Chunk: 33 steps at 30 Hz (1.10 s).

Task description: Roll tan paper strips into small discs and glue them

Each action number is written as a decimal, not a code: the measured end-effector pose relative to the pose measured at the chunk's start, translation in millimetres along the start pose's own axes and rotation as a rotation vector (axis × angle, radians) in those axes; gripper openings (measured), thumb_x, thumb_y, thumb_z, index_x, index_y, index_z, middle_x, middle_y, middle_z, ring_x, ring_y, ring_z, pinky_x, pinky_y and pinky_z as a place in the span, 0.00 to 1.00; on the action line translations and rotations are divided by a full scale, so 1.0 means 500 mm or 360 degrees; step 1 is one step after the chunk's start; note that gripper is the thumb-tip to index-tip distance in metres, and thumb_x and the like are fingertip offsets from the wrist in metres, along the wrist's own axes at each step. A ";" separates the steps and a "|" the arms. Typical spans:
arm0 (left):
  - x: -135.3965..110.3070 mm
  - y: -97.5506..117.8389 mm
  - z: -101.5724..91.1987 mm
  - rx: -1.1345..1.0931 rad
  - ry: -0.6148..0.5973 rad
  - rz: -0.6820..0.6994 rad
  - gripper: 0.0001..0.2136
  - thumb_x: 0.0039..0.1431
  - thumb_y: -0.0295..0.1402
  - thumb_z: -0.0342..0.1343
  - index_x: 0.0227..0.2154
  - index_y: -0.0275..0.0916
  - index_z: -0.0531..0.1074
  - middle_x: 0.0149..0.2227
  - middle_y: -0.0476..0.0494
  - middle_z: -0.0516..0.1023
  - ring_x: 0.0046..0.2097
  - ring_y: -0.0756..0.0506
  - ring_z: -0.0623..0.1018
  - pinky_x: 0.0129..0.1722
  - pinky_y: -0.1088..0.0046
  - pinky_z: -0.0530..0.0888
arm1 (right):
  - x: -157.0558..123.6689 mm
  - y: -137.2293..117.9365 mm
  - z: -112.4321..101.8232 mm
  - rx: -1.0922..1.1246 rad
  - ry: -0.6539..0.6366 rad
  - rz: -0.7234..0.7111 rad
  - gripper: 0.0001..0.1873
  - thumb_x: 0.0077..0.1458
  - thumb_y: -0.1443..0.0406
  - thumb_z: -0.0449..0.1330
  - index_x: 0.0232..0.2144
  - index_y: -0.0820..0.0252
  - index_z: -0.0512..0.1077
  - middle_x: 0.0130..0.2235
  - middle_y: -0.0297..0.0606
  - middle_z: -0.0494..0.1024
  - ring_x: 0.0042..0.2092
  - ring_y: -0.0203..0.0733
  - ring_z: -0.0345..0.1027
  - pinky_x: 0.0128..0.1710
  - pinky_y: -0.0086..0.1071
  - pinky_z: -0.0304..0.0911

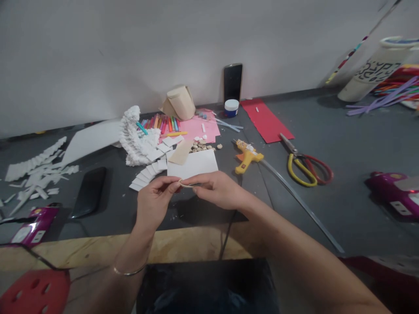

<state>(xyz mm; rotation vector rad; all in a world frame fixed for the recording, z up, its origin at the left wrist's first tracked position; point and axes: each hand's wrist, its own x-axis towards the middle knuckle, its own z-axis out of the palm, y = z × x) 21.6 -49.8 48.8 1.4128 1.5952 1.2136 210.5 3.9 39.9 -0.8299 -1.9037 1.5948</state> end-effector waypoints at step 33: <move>-0.002 0.016 -0.042 -0.0226 -0.0773 -0.0256 0.07 0.58 0.36 0.58 0.30 0.37 0.72 0.26 0.51 0.72 0.29 0.53 0.71 0.31 0.77 0.67 | -0.004 -0.005 -0.034 -0.0249 -0.0246 -0.0132 0.17 0.56 0.55 0.61 0.39 0.61 0.80 0.36 0.37 0.82 0.34 0.36 0.71 0.35 0.27 0.63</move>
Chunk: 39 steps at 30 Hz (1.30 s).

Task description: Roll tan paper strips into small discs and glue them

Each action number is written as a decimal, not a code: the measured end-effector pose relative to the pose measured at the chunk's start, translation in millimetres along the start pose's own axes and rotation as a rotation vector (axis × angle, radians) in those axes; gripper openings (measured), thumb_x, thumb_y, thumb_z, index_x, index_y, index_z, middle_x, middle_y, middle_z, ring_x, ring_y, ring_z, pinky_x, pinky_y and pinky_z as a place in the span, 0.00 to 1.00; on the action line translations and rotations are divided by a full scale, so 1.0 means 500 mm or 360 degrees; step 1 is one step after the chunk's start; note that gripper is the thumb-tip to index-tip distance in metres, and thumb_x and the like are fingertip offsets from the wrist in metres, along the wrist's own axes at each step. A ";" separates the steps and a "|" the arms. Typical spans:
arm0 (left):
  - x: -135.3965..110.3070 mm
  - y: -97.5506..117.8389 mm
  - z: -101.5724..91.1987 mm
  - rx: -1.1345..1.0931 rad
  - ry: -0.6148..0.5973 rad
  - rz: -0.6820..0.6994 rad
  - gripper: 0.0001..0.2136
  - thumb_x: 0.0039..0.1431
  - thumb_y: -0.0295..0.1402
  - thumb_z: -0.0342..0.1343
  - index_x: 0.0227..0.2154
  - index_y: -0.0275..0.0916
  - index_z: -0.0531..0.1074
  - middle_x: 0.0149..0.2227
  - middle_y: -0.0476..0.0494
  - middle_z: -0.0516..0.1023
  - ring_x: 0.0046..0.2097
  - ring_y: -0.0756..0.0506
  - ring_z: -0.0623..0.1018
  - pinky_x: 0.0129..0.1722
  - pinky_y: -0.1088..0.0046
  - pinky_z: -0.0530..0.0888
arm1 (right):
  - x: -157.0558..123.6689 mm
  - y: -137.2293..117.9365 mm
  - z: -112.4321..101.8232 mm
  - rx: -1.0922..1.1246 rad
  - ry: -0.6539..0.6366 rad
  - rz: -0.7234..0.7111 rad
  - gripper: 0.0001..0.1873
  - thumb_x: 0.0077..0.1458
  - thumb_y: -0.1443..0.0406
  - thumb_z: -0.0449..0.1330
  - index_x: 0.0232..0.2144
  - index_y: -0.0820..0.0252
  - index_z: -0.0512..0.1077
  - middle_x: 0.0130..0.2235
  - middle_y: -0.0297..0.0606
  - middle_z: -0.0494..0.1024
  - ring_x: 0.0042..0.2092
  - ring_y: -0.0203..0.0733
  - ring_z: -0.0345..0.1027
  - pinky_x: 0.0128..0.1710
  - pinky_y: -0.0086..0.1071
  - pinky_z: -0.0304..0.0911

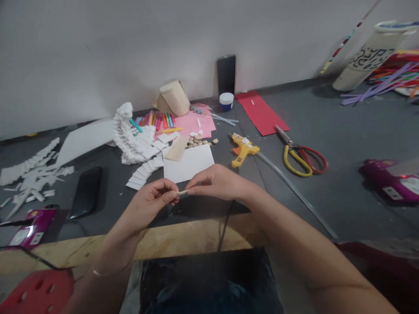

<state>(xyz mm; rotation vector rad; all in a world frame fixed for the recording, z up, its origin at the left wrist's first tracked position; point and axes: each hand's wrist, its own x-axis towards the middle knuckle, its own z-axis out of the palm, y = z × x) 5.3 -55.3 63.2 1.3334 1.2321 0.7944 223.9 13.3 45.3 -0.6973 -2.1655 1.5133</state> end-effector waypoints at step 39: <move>0.033 -0.021 0.087 0.0473 0.0859 0.0660 0.05 0.56 0.35 0.62 0.34 0.40 0.78 0.34 0.46 0.81 0.36 0.48 0.79 0.37 0.75 0.75 | 0.006 -0.022 0.043 -0.0560 0.0807 0.0236 0.08 0.54 0.62 0.57 0.28 0.59 0.74 0.18 0.28 0.68 0.21 0.30 0.54 0.24 0.26 0.47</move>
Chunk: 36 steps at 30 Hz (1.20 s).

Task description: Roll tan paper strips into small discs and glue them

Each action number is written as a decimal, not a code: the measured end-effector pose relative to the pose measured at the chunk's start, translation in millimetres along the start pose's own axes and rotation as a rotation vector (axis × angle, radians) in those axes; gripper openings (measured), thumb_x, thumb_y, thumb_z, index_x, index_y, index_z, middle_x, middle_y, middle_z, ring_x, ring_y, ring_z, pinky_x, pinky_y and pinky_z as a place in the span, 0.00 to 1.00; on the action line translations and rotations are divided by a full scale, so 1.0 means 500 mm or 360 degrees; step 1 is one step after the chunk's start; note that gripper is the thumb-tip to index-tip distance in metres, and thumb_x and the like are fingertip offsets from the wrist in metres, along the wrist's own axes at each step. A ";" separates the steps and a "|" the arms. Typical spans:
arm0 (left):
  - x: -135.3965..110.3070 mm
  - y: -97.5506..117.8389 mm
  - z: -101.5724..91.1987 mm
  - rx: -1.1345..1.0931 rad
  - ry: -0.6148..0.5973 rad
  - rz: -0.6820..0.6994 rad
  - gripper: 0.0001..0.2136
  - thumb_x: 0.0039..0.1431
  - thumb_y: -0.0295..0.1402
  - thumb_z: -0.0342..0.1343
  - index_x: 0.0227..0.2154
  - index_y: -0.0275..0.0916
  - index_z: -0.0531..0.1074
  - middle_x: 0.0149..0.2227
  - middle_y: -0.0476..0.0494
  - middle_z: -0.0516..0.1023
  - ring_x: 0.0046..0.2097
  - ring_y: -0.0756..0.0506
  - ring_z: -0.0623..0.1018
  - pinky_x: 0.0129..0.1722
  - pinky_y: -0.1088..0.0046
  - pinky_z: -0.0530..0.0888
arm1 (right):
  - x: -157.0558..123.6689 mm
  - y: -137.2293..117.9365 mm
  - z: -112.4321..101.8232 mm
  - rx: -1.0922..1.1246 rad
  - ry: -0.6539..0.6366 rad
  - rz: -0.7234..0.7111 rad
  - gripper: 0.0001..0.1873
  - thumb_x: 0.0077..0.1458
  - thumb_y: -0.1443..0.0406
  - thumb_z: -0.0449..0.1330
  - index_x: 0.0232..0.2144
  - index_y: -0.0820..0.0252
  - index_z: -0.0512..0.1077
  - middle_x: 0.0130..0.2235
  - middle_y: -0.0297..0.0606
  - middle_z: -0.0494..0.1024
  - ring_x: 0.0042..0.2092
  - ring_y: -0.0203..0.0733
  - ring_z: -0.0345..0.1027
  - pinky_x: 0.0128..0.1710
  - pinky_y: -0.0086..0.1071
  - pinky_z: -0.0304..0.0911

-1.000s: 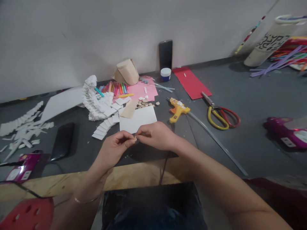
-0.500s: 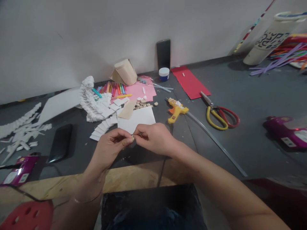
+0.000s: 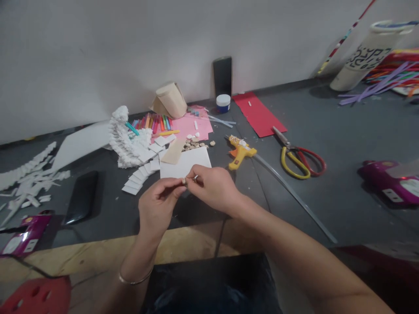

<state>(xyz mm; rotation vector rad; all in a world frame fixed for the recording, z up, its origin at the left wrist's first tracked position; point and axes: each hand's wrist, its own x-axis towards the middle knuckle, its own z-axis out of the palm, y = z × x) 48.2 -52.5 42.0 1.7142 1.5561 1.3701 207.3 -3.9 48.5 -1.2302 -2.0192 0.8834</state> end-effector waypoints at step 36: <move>0.008 -0.002 -0.020 -0.0370 -0.0362 -0.0266 0.09 0.63 0.39 0.53 0.34 0.39 0.69 0.28 0.49 0.74 0.29 0.51 0.74 0.32 0.76 0.72 | 0.000 0.002 -0.017 0.0266 -0.0243 -0.0093 0.12 0.58 0.59 0.56 0.32 0.60 0.74 0.15 0.24 0.58 0.19 0.29 0.47 0.21 0.26 0.42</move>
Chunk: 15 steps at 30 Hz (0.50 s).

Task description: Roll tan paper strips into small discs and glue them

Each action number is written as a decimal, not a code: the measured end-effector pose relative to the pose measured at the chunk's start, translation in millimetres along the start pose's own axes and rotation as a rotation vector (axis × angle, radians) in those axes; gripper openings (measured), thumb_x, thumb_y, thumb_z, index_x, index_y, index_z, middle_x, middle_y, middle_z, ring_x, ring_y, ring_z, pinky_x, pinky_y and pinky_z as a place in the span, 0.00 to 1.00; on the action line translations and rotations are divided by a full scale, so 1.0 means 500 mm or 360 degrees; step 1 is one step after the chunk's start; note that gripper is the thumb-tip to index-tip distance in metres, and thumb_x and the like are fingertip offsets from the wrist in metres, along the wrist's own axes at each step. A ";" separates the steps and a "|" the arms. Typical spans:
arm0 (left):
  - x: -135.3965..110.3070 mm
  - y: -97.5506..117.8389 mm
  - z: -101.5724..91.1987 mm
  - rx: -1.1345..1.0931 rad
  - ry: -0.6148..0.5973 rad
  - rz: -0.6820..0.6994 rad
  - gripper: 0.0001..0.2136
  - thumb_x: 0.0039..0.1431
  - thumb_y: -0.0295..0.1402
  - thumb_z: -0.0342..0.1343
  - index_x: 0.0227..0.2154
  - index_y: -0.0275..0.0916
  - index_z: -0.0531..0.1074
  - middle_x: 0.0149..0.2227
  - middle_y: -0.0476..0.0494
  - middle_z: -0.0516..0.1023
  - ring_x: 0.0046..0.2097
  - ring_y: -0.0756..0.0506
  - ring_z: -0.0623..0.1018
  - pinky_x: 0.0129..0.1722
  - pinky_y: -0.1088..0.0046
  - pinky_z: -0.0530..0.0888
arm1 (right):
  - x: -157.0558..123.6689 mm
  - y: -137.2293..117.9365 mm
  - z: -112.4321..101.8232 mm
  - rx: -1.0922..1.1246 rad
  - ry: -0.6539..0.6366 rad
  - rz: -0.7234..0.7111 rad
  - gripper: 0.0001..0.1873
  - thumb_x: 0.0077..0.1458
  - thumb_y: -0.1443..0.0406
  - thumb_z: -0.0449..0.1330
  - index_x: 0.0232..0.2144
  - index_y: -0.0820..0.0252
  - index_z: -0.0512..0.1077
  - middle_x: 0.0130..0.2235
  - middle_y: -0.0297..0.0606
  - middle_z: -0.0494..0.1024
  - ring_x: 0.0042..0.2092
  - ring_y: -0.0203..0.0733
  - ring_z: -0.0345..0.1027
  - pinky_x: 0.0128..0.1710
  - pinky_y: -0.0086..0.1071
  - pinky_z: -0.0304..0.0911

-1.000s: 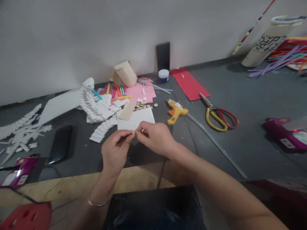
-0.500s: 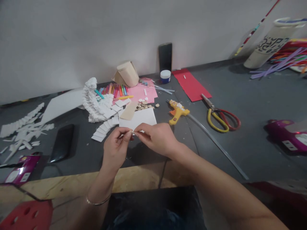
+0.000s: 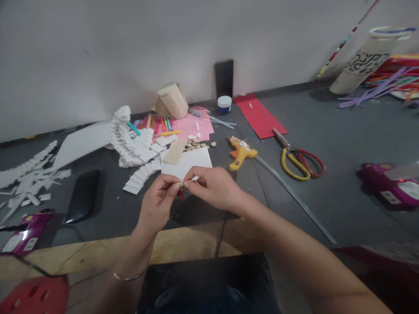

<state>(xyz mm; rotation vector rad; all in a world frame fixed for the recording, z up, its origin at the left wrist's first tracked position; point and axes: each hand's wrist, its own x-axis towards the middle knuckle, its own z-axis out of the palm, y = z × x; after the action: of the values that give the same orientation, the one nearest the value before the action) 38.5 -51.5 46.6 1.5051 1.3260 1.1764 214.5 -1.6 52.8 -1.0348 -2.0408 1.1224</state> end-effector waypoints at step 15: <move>0.030 0.000 -0.002 -0.0537 0.0124 -0.0233 0.08 0.47 0.34 0.67 0.28 0.37 0.75 0.25 0.50 0.75 0.26 0.52 0.74 0.28 0.77 0.73 | -0.002 0.002 0.006 0.0217 0.0058 -0.0058 0.11 0.57 0.59 0.57 0.31 0.61 0.74 0.16 0.23 0.55 0.20 0.28 0.44 0.19 0.26 0.40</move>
<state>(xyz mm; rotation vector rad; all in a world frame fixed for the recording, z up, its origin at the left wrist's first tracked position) 37.9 -36.4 48.8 1.1134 1.1951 1.3000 213.1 -3.5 50.5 -0.9398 -1.9185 1.1972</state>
